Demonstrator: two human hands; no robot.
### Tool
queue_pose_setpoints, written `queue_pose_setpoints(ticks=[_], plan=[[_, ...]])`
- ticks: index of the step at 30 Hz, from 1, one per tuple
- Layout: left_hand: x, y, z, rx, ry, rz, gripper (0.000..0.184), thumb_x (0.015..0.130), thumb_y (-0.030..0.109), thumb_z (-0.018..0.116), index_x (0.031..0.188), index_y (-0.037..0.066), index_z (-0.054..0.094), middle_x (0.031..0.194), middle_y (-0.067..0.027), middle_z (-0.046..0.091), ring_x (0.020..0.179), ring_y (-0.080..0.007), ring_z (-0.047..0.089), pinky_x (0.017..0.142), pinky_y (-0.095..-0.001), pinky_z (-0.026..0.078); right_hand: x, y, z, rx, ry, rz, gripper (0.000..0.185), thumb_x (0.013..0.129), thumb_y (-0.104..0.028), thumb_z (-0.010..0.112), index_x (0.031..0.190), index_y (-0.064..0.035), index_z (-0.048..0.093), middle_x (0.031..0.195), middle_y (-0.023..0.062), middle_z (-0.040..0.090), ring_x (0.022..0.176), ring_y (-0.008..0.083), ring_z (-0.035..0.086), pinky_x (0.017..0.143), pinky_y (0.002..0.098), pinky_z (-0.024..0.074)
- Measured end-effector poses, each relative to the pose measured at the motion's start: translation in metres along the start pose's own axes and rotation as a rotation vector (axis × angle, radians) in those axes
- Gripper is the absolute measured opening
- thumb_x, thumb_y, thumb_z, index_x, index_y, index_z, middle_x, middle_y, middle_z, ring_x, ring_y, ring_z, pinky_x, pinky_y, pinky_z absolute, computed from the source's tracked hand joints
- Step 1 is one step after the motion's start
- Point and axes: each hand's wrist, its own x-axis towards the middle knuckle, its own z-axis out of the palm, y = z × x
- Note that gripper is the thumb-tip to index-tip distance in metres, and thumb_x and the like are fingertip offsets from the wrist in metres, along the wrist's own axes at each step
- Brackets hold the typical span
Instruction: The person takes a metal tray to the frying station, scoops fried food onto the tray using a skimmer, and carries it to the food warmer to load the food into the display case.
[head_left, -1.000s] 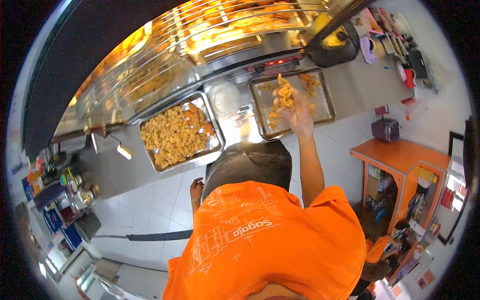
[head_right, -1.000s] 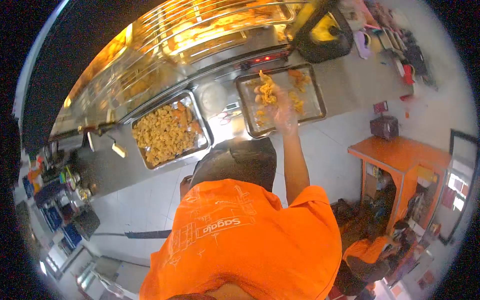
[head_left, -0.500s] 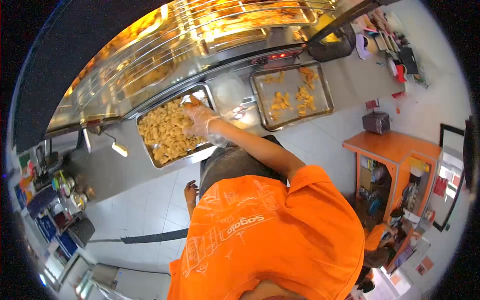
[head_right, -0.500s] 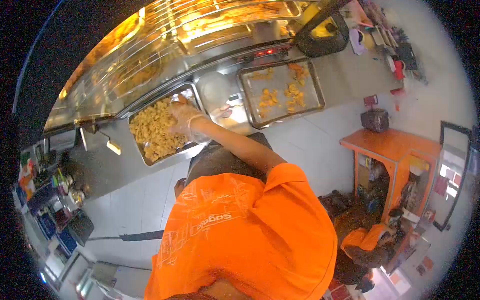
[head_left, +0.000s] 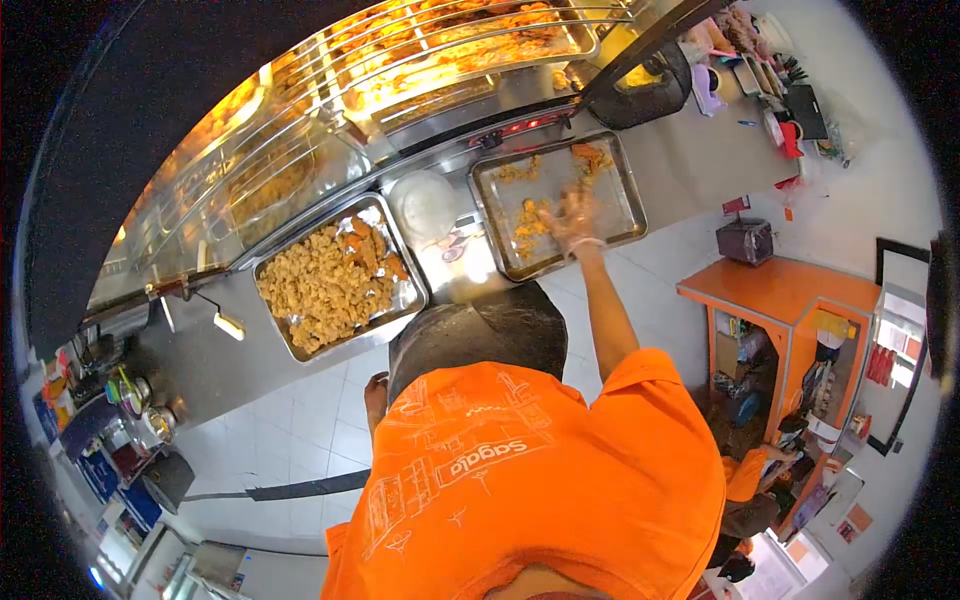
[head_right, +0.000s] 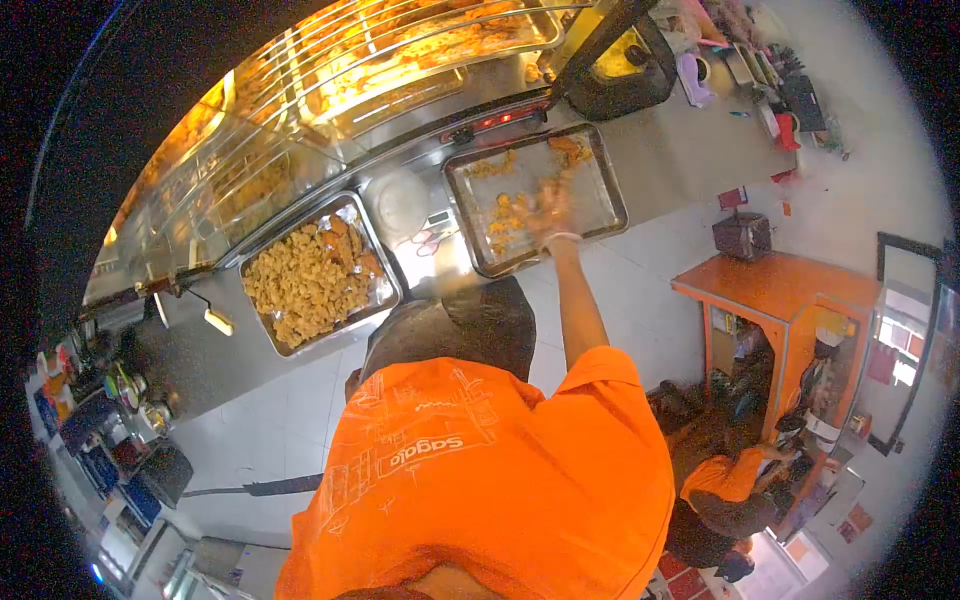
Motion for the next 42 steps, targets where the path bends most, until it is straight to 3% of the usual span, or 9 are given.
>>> queue_pose_setpoints(ticks=[5,11,19,20,22,27,33,35,42], plan=[[-0.015,0.098,0.02,0.083,0.068,-0.032,0.03,0.081,0.008,0.044,0.105,0.01,0.06,0.072,-0.001,0.056,0.059,-0.0098,0.052,0.05,-0.0239,0.044,0.056,-0.008,-0.021,-0.146,0.378,-0.148,0.048,0.075,-0.033,0.065,0.113,-0.0062,0.053,0.117,0.0197,0.052,0.104,0.0362,0.051,0.087,0.0413,0.0425],[-0.015,0.114,0.045,0.03,0.098,-0.056,0.028,0.082,0.01,0.045,0.105,0.011,0.06,0.072,-0.0004,0.056,0.061,-0.0093,0.052,0.051,-0.0241,0.044,0.139,0.035,-0.024,-0.491,0.012,-0.178,0.03,0.077,-0.031,0.059,0.091,-0.005,0.062,0.088,0.0125,0.064,0.082,0.031,0.06,0.071,0.0405,0.0477],[-0.044,0.058,0.082,0.147,0.16,0.018,0.029,0.079,0.011,0.048,0.105,0.011,0.061,0.072,-0.0019,0.058,0.059,-0.01,0.054,0.05,-0.0249,0.044,0.057,-0.11,0.032,0.93,-0.363,0.214,0.031,0.086,-0.033,0.053,0.089,-0.0042,0.063,0.082,0.012,0.064,0.055,0.0195,0.06,0.048,0.0305,0.0493],[-0.042,0.039,0.085,0.238,0.165,0.084,0.029,0.078,0.011,0.049,0.105,0.01,0.061,0.072,-0.0022,0.058,0.059,-0.0103,0.054,0.049,-0.0248,0.044,0.048,-0.105,0.065,0.19,-0.377,-0.377,0.024,0.09,-0.027,0.049,0.094,-0.0065,0.06,0.088,0.0087,0.061,0.071,0.0177,0.059,0.057,0.0278,0.0509],[-0.039,0.022,0.078,0.206,0.14,0.114,0.029,0.078,0.011,0.049,0.104,0.01,0.061,0.072,-0.0021,0.058,0.059,-0.0104,0.054,0.049,-0.0247,0.044,0.01,-0.197,0.052,0.172,-0.876,-0.304,0.045,0.083,-0.045,0.05,0.098,-0.0037,0.061,0.089,0.0158,0.063,0.085,0.0296,0.06,0.076,0.0407,0.0482],[-0.048,0.019,0.058,0.017,0.126,0.038,0.028,0.077,0.013,0.05,0.103,0.01,0.062,0.071,-0.0018,0.058,0.059,-0.0107,0.055,0.047,-0.024,0.043,0.002,-0.248,0.08,0.159,-0.621,-0.536,0.05,0.074,-0.049,0.059,0.102,-0.0079,0.063,0.099,0.0177,0.062,0.088,0.0305,0.06,0.08,0.0394,0.0474],[-0.054,0.051,0.052,-0.178,0.268,-0.202,0.026,0.08,0.013,0.048,0.102,0.012,0.062,0.074,-0.0018,0.057,0.061,-0.0105,0.054,0.049,-0.0243,0.043,0.046,-0.107,-0.006,0.089,0.093,-0.302,0.047,0.074,-0.041,0.065,0.107,-0.0074,0.06,0.104,0.016,0.061,0.091,0.0314,0.059,0.082,0.0426,0.0458],[-0.057,0.055,0.056,-0.139,0.26,-0.17,0.025,0.08,0.013,0.048,0.1,0.012,0.063,0.073,-0.0013,0.057,0.062,-0.0101,0.054,0.05,-0.0244,0.043,0.041,-0.049,-0.011,-0.099,0.155,0.011,0.069,0.071,-0.046,0.068,0.123,-0.006,0.048,0.122,0.021,0.048,0.105,0.0355,0.05,0.089,0.0456,0.0407],[0.009,-0.086,0.058,0.038,0.02,0.024,0.027,0.08,0.012,0.047,0.103,0.01,0.062,0.072,-0.0033,0.059,0.059,-0.0106,0.054,0.049,-0.026,0.044,-0.003,-0.025,0.03,-0.067,-0.106,-0.44,0.093,0.061,-0.055,0.072,0.135,-0.0138,0.033,0.139,0.0209,0.028,0.129,0.037,0.026,0.103,0.0454,0.0297]])
